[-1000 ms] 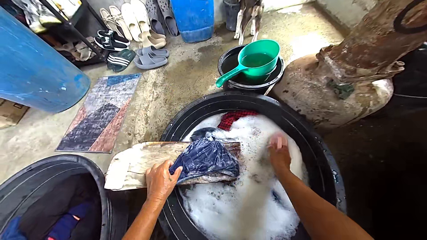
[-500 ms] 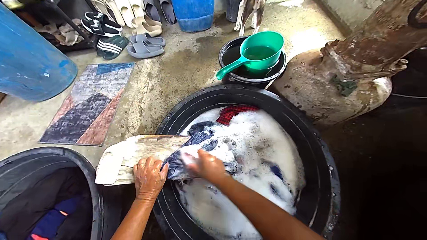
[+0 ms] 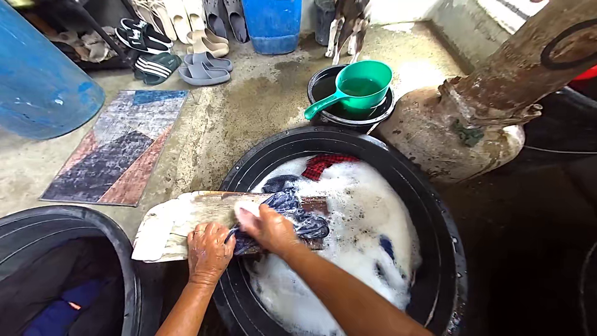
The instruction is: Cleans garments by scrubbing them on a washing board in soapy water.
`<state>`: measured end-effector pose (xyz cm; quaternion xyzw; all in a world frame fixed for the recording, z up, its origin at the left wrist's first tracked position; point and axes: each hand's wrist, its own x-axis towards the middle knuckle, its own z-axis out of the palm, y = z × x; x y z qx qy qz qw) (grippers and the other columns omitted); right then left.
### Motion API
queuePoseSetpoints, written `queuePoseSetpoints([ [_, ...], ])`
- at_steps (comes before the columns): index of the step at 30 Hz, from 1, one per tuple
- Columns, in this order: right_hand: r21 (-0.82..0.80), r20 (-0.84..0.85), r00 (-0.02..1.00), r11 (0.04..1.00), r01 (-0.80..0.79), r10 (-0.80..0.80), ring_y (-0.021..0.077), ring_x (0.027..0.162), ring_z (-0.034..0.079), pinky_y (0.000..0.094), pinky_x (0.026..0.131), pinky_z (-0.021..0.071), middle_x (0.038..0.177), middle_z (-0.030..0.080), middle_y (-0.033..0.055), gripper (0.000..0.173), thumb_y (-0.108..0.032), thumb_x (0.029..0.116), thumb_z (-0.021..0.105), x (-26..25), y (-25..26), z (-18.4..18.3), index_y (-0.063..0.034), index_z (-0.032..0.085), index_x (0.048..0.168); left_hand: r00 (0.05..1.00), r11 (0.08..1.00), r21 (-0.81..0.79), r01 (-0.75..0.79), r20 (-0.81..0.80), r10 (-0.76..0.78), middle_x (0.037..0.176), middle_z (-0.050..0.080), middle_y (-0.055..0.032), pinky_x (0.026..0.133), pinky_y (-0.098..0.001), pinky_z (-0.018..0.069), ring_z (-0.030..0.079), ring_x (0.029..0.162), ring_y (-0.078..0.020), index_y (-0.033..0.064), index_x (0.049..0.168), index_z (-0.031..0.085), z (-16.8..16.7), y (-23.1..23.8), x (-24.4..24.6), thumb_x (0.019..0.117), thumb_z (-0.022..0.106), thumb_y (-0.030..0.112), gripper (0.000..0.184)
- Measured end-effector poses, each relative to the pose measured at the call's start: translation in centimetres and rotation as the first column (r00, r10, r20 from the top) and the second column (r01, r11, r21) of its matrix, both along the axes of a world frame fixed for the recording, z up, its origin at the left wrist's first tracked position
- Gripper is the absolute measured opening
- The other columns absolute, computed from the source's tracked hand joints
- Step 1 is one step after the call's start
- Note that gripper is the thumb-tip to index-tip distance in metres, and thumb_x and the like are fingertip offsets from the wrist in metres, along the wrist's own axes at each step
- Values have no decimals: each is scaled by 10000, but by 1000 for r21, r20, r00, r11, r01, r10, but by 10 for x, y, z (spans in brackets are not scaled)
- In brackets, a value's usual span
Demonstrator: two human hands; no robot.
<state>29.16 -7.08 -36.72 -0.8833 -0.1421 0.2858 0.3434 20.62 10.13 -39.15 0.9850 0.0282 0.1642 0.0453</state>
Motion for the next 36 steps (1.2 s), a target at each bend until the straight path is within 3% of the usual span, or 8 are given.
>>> queuePoseSetpoints([
  [3,-185,42,984,967,176,-171,456,1128,668,667,941,520,1247,677,256,606,-454,988,656,26,-95,-57,-28,567,1410,999,1000,-8,-10,-31,9,895,694,-216,791,-664,474,652,967,-490,10,781,736,0,-2,-2,856,611,236,269],
  [6,-379,-40,948,883,279,-316,457,1182,643,648,979,494,1267,656,276,576,-434,1019,621,49,-159,-53,-1,547,1391,1000,1000,10,-18,0,18,872,691,-207,771,-660,477,657,954,-487,18,758,728,-1,-5,0,844,612,258,280],
  [12,186,7,990,972,140,-144,368,1002,710,591,889,558,1054,722,213,493,-396,974,690,-4,-19,20,21,649,1232,1000,1000,15,3,17,-3,859,677,-220,766,-659,482,654,952,-495,-7,736,694,-1,-1,-1,849,619,248,289],
  [16,-15,0,999,999,-44,44,363,1148,682,601,969,534,1240,699,185,569,-484,959,667,-19,-38,-22,-69,627,1346,1000,1000,12,7,3,-7,863,678,-231,772,-660,470,648,947,-501,-8,774,716,-1,-1,-1,849,611,211,254],
  [21,-372,-80,986,922,109,-149,452,1180,643,651,994,487,1238,673,268,578,-448,1002,637,22,-174,-55,-1,587,1364,1000,1000,7,-19,-11,19,880,681,-234,790,-662,465,644,972,-505,-2,791,731,2,-6,0,851,621,208,245],
  [28,196,4,996,977,86,-88,367,1000,706,591,884,553,1034,720,206,484,-408,958,715,-3,4,25,7,657,1201,1000,1000,10,-5,17,4,857,680,-223,759,-650,478,655,938,-489,-3,743,703,1,-3,-1,842,624,234,269],
  [32,1,47,999,1000,-3,3,393,1104,693,631,918,540,1179,713,207,550,-474,982,646,18,-14,-14,-52,621,1333,1000,1000,19,2,-7,-2,840,671,-205,747,-635,474,653,938,-474,5,718,687,0,0,-2,832,611,227,261],
  [36,-293,-22,979,937,189,-204,461,1169,650,665,956,504,1229,673,272,547,-439,1013,624,71,-109,-42,-2,589,1340,999,1000,24,-7,-35,8,868,679,-210,770,-643,472,649,953,-482,7,746,707,2,-5,-1,796,663,189,194],
])
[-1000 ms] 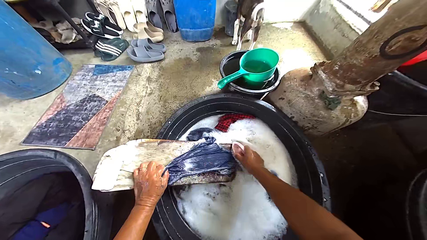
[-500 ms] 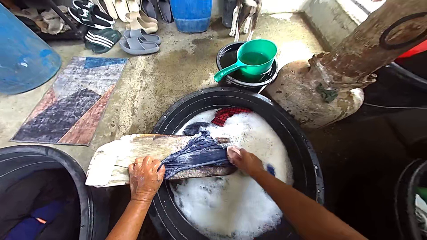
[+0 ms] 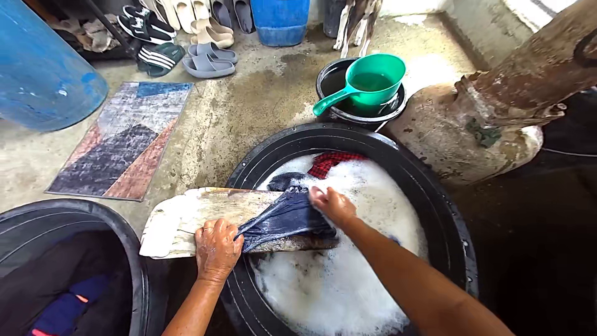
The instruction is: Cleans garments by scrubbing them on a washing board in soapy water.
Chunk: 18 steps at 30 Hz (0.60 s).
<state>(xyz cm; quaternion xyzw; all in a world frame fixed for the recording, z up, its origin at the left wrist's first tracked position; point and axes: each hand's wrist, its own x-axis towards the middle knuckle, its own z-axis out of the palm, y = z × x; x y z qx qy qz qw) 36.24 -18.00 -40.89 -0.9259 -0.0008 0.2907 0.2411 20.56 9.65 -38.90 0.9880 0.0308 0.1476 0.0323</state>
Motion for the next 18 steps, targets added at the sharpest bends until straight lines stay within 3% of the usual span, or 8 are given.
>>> queuePoseSetpoints([
  [2,-15,-51,998,1000,22,-23,449,1181,644,653,962,500,1237,666,275,529,-425,1011,628,10,3,22,13,603,1307,1000,1000,1,0,9,0,878,686,-212,771,-644,481,654,962,-483,9,753,711,-1,0,0,790,684,187,185],
  [6,367,48,994,924,-109,98,419,1093,678,624,945,529,1137,699,253,505,-373,985,692,-39,98,79,23,620,1290,998,1000,13,23,55,-23,857,679,-201,735,-624,485,661,940,-466,14,717,677,-6,4,-2,802,643,230,235],
  [9,348,87,968,903,-252,237,367,1092,689,597,913,542,1138,710,188,507,-467,983,659,-64,128,59,-41,630,1258,997,999,8,41,58,-42,834,667,-202,738,-624,481,657,927,-466,8,708,667,-5,8,-2,808,623,232,249],
  [12,220,61,986,962,-164,155,416,1135,677,658,951,520,1207,702,225,560,-453,982,665,-45,60,10,-46,610,1363,1000,1000,-2,29,5,-29,859,678,-213,757,-638,471,649,951,-486,-1,721,684,-2,7,-5,779,664,200,210],
  [15,44,-39,999,999,29,-27,446,1194,642,662,992,493,1263,668,262,545,-428,1018,623,-18,-24,-4,-13,590,1369,996,998,-65,-1,-91,-5,854,670,-218,787,-671,449,634,955,-501,4,727,703,10,4,3,792,702,190,197],
  [17,-39,-137,983,992,117,-121,439,1168,648,638,977,495,1215,673,274,526,-433,1014,630,-9,-58,0,33,640,1258,970,960,-274,-61,-243,-7,935,692,-220,891,-673,419,623,1044,-470,-15,801,732,28,-1,11,887,689,205,240],
  [18,-13,-146,976,987,160,-160,433,1116,662,628,954,502,1155,686,270,499,-425,1006,650,-8,-67,5,39,666,1189,954,892,-441,-102,-298,-38,987,703,-198,949,-614,420,625,1071,-397,-25,853,743,37,-5,17,930,661,202,253],
])
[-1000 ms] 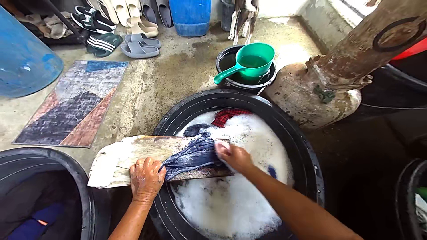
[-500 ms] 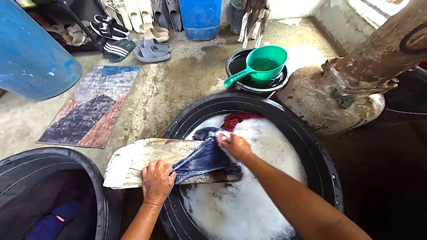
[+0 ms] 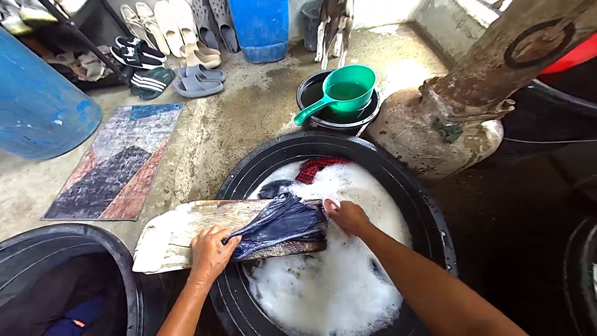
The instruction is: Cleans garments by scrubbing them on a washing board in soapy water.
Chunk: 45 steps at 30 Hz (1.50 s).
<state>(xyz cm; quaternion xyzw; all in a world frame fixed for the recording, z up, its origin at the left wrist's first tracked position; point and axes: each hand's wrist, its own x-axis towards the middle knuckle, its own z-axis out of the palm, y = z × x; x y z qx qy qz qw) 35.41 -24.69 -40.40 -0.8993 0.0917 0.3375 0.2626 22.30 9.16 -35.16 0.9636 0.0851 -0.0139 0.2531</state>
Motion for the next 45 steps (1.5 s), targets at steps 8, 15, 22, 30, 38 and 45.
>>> queuePoseSetpoints([
  [8,228,303,932,934,-274,199,444,1199,616,635,1012,479,1270,636,279,904,-493,759,875,-53,33,24,34,518,1400,994,476,-874,99,69,-81,901,720,21,871,-263,562,675,875,-67,102,958,709,108,-96,42,940,529,54,187],
  [15,615,218,949,787,48,-228,326,893,681,524,810,565,1030,683,247,297,-19,982,604,-23,2,37,82,607,1261,917,198,-975,99,167,363,967,732,-28,817,-306,624,725,879,-124,125,1030,648,169,-93,17,1030,401,33,264],
  [22,678,-123,960,685,265,-251,111,526,517,264,495,467,725,571,57,226,-55,1014,527,37,-2,101,-21,601,1225,623,-125,-888,-442,-405,669,781,671,-51,636,-248,608,688,664,-112,46,1013,543,92,-64,-26,1062,389,40,162],
  [30,341,257,847,864,370,-465,537,1269,553,683,1055,433,1395,523,389,666,-162,997,648,23,-28,-9,102,342,1525,898,890,-118,-441,-41,439,1096,674,-239,894,-542,513,657,987,-348,-57,1240,643,7,-30,-15,983,679,262,411],
  [38,655,4,987,746,121,-163,248,791,663,457,766,567,913,686,177,296,-217,1024,640,-28,72,11,62,670,1118,994,927,363,-93,88,66,996,686,-236,842,-640,477,639,1020,-471,3,951,724,-6,-16,-7,930,705,170,170],
  [45,311,252,927,884,-350,278,398,1096,688,624,904,540,1177,700,211,547,-471,981,655,-69,183,41,-41,604,1316,976,912,388,-130,212,49,1008,692,-260,841,-665,468,643,1009,-495,-52,930,715,-16,1,-17,937,601,115,203],
])
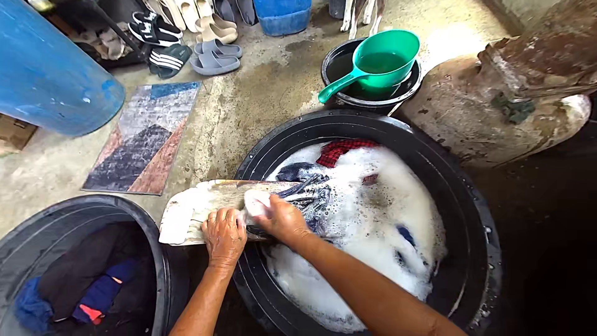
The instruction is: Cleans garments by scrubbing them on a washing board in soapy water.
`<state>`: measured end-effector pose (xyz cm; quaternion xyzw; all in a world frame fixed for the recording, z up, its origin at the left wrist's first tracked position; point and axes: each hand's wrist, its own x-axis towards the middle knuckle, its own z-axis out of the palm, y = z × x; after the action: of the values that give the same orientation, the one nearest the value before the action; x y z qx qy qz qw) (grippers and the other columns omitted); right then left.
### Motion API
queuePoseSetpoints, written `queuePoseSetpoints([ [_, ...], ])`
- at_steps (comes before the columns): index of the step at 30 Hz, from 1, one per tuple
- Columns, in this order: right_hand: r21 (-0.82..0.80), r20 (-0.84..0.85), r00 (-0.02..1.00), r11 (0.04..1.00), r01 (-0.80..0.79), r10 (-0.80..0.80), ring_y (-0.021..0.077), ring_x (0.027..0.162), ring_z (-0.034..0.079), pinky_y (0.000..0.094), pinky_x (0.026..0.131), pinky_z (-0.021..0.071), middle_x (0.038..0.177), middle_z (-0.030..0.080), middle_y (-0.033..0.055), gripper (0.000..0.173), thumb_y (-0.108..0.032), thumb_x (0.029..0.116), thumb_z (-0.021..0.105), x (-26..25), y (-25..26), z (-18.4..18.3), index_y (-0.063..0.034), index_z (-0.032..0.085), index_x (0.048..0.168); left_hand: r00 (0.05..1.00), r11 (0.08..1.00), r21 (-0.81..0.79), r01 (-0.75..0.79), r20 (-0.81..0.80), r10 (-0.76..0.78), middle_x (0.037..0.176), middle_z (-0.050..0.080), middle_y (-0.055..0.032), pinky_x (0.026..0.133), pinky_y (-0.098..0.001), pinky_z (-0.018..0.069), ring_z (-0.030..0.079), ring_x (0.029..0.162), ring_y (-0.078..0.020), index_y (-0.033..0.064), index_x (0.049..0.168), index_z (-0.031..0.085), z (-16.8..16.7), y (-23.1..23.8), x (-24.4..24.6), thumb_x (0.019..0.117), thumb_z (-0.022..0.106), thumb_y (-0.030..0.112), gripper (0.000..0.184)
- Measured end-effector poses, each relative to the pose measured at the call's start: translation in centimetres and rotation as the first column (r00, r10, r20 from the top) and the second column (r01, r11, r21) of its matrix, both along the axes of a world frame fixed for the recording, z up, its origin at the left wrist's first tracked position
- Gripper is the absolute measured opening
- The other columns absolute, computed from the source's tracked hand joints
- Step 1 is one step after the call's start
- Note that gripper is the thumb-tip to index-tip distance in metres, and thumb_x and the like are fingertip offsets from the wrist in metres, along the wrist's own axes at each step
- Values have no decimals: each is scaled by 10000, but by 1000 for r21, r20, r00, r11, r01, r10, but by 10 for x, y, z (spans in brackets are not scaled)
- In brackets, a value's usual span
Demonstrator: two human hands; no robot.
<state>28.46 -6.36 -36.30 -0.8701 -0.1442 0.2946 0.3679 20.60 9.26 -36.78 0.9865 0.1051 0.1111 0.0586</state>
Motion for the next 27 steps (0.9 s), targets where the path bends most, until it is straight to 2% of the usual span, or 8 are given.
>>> queuePoseSetpoints([
  [3,-203,76,985,965,165,-153,472,1120,668,679,925,518,1217,678,283,570,-415,1007,639,36,-82,-38,14,574,1378,999,1000,-13,28,27,-28,975,685,-247,826,-661,460,637,1000,-495,-32,898,703,-6,3,-1,952,540,168,264],
  [6,-373,-13,944,877,302,-331,508,1198,618,687,983,477,1271,626,340,604,-394,1020,637,74,-138,-35,74,519,1384,998,999,-12,39,45,-39,947,684,-234,816,-654,465,641,982,-488,-18,879,703,-6,4,2,946,551,162,245],
  [8,-243,23,945,915,323,-327,494,1138,646,673,964,497,1199,654,332,563,-359,1007,669,68,-120,-15,84,557,1335,998,999,-5,46,51,-46,942,686,-224,809,-651,465,645,978,-478,-12,878,707,-7,4,4,945,567,160,231],
  [12,159,30,978,967,197,-204,383,920,714,590,823,576,1000,710,229,493,-337,983,704,-5,-8,16,46,588,1272,997,997,-11,76,29,-76,937,679,-226,798,-648,469,643,976,-477,-10,874,695,-4,7,2,939,605,132,181],
  [16,-79,70,997,997,13,-8,406,1054,704,632,893,553,1145,711,220,550,-459,975,680,-15,-37,-26,-28,616,1310,997,996,-33,79,-9,-79,992,683,-246,840,-667,461,637,1009,-489,-33,905,701,-3,9,-1,962,587,146,220],
  [19,-278,22,990,951,138,-137,491,1134,659,684,949,511,1225,668,302,591,-385,999,668,18,-120,-53,22,542,1409,997,997,-21,70,-20,-71,990,676,-242,836,-668,450,627,1011,-493,-24,909,695,-4,7,0,965,577,150,218],
  [21,-362,-23,978,914,183,-205,492,1175,635,677,971,492,1245,650,310,558,-370,1014,648,36,-143,-41,44,544,1373,998,998,-20,65,-19,-66,985,674,-245,823,-674,447,623,1014,-499,-22,911,696,-2,6,2,954,593,137,194],
  [27,30,8,997,997,73,-73,408,1048,690,621,881,550,1100,700,231,490,-398,971,710,-12,-13,23,8,628,1233,992,996,-48,75,-101,-80,1023,672,-253,855,-677,444,615,1038,-503,-28,946,701,5,8,3,955,651,112,148],
])
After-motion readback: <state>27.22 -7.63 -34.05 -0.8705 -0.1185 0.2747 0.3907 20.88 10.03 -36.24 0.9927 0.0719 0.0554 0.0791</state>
